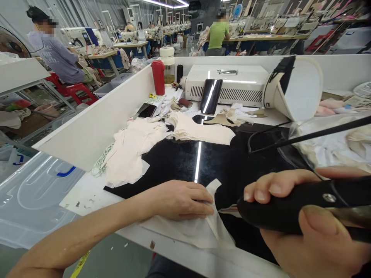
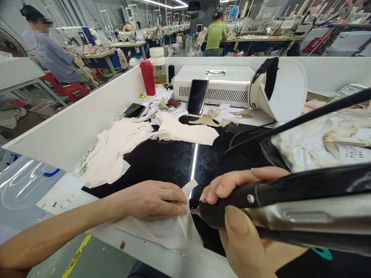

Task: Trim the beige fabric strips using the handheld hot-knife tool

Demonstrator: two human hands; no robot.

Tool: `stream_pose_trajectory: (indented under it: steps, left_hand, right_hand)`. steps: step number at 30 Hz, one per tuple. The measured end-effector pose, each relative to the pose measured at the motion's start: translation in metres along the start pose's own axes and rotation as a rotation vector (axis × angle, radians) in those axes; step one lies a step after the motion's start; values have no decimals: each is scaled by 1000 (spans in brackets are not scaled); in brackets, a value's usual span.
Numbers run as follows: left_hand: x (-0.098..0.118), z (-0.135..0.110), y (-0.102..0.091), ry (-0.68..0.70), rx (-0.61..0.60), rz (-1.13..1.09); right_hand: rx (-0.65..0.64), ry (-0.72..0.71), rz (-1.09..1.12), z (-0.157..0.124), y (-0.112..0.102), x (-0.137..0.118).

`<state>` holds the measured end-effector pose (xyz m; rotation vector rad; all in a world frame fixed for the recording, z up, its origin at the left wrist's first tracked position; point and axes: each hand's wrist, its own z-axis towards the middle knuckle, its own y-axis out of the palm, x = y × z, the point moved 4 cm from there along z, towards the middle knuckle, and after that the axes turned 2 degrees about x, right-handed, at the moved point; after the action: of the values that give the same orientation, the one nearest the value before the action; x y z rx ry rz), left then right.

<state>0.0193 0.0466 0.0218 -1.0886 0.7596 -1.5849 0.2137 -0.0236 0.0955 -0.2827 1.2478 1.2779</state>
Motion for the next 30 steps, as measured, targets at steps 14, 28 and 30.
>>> stream_pose_trajectory:
  steps: [14,28,30]
  left_hand:
    - [-3,-1,-1,-9,90,34]
    - [25,-6,-5,-62,68,95]
    - [22,-6,-6,-53,58,89]
  right_hand:
    - [-9,-31,-92,1,7,3]
    - [-98,-9,-62,0,-6,-8]
    - [-79,-41,-50,-1,-3,-5]
